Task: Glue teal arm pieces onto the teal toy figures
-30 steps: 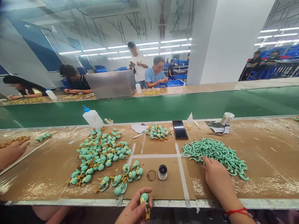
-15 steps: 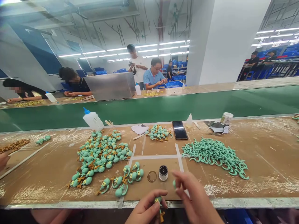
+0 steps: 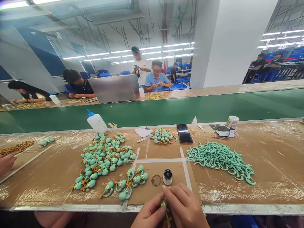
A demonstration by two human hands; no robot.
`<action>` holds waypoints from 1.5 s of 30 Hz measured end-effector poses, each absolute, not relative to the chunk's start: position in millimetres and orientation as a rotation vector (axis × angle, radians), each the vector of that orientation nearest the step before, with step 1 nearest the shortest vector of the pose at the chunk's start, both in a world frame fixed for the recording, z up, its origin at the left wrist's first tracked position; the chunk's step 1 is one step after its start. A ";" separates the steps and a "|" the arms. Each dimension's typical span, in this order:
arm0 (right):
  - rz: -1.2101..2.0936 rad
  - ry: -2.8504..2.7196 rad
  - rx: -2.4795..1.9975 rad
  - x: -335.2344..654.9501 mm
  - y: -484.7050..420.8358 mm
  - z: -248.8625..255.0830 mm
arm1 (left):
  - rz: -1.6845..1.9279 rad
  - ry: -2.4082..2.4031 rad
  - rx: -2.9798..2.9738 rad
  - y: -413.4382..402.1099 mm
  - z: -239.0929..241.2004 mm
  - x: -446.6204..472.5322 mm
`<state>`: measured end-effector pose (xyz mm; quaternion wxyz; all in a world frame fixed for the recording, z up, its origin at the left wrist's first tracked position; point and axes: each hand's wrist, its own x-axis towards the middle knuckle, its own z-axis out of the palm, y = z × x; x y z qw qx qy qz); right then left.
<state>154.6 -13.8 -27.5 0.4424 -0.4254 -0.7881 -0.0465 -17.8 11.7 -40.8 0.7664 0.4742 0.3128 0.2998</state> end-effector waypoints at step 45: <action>1.284 -0.911 -1.078 154.7 -15.6 -23.7 | 0.661 0.483 0.912 16.5 -37.0 -31.8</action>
